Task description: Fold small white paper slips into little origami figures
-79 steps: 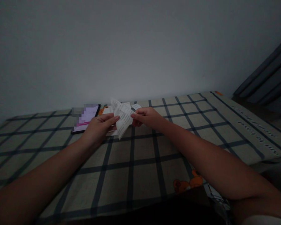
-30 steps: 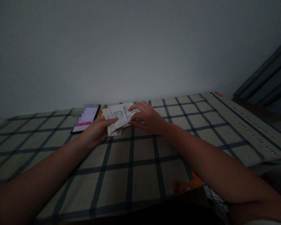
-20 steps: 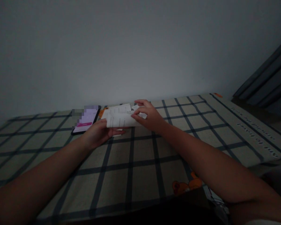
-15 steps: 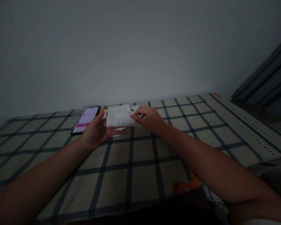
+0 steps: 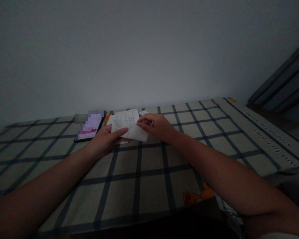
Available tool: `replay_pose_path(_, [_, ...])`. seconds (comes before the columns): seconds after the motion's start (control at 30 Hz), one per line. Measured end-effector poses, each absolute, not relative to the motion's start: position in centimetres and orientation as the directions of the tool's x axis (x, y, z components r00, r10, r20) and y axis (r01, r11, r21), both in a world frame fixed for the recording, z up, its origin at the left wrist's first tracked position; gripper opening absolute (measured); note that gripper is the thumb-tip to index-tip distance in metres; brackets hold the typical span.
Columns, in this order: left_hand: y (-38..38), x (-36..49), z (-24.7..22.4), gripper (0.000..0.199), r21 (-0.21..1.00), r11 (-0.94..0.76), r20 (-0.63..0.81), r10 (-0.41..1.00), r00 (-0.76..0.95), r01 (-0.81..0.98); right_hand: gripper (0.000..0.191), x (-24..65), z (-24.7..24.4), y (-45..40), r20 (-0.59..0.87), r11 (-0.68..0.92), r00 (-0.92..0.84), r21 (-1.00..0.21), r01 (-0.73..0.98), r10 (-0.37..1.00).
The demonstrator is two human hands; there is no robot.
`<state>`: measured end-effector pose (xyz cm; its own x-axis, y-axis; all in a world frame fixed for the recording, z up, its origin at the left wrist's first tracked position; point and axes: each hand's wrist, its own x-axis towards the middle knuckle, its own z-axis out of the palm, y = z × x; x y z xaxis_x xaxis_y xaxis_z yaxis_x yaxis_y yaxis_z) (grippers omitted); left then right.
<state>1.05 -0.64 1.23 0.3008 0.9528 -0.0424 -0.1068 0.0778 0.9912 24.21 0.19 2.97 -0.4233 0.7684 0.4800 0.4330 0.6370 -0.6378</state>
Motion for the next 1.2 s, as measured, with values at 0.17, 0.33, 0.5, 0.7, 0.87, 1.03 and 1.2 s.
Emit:
replay_pose_path(0.17, [-0.66,1.12,1.4,0.034,0.991,0.036,0.0,0.964,0.265,-0.131,0.029,24.16,2.75,0.45,0.452,0.61,-0.419,-0.671,0.422,0.787])
replay_pose_path(0.33, [-0.13,0.76,1.19,0.032,0.994,-0.017,0.044,0.969,0.245,-0.111,0.027,23.93,3.01,0.19,0.371,0.53,-0.413,-0.752,0.393,0.832])
replay_pose_path(0.5, [-0.16,0.66,0.84,0.032,0.999,0.02,-0.006,0.95,0.313,-0.041,0.028,23.74,2.63,0.21,0.26,0.449,-0.493,-0.835,0.317,0.831])
replay_pose_path(0.7, [-0.3,0.93,0.97,0.033,0.998,0.025,-0.007,0.948,0.319,-0.052,0.027,23.55,2.4,0.2,0.279,0.498,-0.498,-0.776,0.386,0.821])
replay_pose_path(0.87, [-0.15,0.85,1.08,0.027,0.995,0.053,-0.028,0.963,0.268,-0.085,0.027,23.51,3.02,-0.28,0.265,0.491,-0.502,-0.776,0.396,0.824])
replay_pose_path(1.03, [-0.26,0.73,1.08,0.027,0.997,0.05,-0.032,0.96,0.278,-0.058,0.026,23.52,3.01,-0.31,0.242,0.487,-0.532,-0.784,0.385,0.811])
replay_pose_path(1.2, [-0.19,0.65,0.98,0.027,0.995,0.061,-0.036,0.963,0.269,-0.085,0.028,23.54,2.8,-0.18,0.26,0.501,-0.529,-0.777,0.382,0.808])
